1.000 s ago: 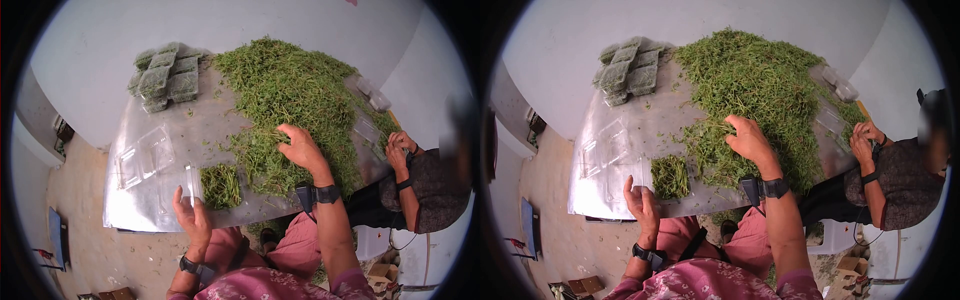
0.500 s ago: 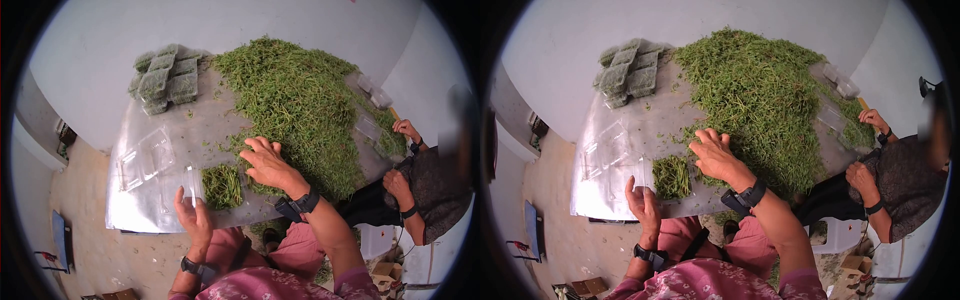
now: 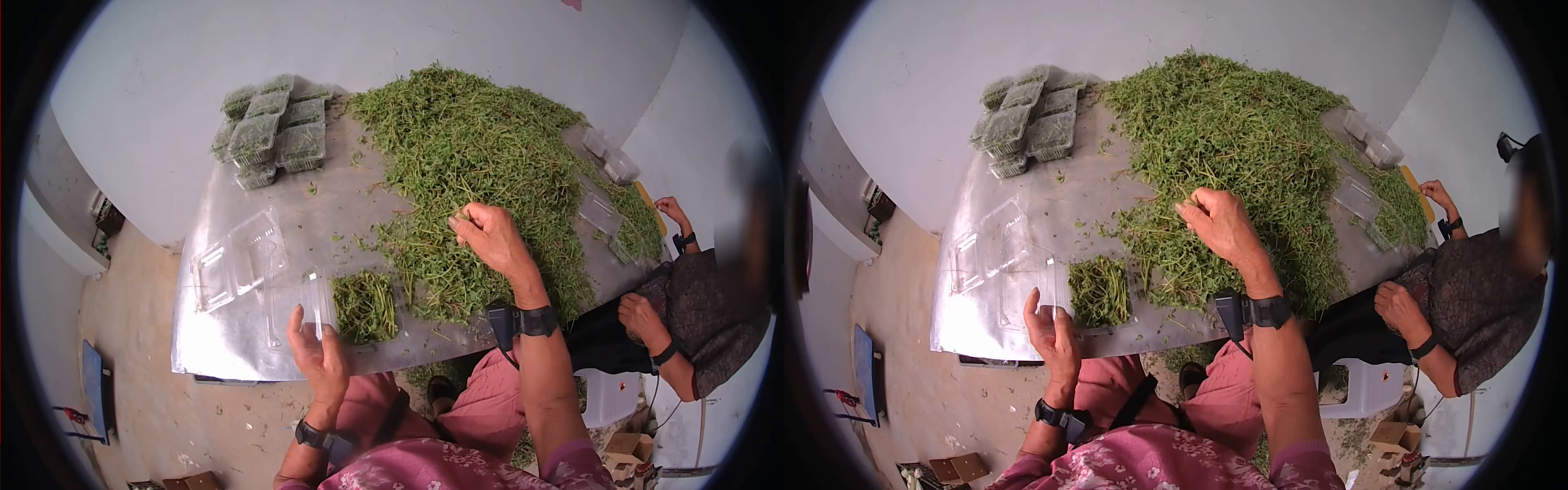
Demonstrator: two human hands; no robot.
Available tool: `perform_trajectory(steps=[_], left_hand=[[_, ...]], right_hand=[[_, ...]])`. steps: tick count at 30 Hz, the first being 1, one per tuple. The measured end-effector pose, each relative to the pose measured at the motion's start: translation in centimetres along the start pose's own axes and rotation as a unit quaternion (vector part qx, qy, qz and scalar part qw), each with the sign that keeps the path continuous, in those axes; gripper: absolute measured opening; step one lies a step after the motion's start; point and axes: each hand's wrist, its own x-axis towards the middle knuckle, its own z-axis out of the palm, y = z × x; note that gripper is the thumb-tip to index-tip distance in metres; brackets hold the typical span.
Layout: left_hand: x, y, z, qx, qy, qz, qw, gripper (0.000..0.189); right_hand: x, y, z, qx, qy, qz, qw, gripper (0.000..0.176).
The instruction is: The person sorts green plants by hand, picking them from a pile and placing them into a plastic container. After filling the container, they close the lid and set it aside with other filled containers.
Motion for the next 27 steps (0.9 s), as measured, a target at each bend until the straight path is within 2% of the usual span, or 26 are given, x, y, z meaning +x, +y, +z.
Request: perform_trajectory(steps=[4,7,8,11,12,15,16,19,20,23,27], left_hand=[[0.0,-0.3,0.0,0.023,0.007,0.008,1.000,0.050],[0.0,0.3,0.2,0.014,0.005,-0.002,1.000,0.051],[0.0,0.2,0.3,0.012,0.004,0.001,1.000,0.051],[0.0,0.1,0.2,0.012,0.002,0.004,1.000,0.051],[0.0,0.2,0.2,0.015,-0.001,0.003,1.000,0.051],[0.0,0.2,0.3,0.010,-0.002,0.006,1.000,0.050],[0.0,0.2,0.3,0.006,-0.002,0.007,1.000,0.050],[0.0,0.2,0.3,0.000,0.003,0.006,1.000,0.050],[0.0,0.2,0.3,0.003,0.002,0.005,1.000,0.051],[0.0,0.2,0.2,0.007,-0.003,0.007,1.000,0.051],[0.0,0.0,0.2,0.010,-0.002,0.010,1.000,0.051]], right_hand=[[-0.4,0.0,0.0,-0.016,-0.049,0.034,0.998,0.026],[-0.5,0.4,0.9,-0.110,-0.028,-0.054,0.992,0.030],[-0.8,0.4,1.2,-0.176,-0.023,-0.017,0.984,0.039],[-1.4,-0.5,3.0,-0.207,-0.048,0.009,0.977,0.045],[-1.6,-0.8,3.7,-0.217,-0.067,0.031,0.973,0.041],[-1.0,0.7,4.6,-0.252,-0.109,-0.002,0.962,0.029],[-0.2,1.2,4.2,-0.231,-0.092,-0.062,0.967,0.024],[0.2,0.3,2.5,-0.095,0.038,-0.054,0.993,0.021],[0.0,0.0,1.9,-0.080,0.089,-0.116,0.986,0.024],[-0.3,-1.4,0.7,-0.066,0.148,-0.176,0.971,0.024],[-0.8,-1.5,0.1,-0.054,0.024,-0.121,0.991,0.024]])
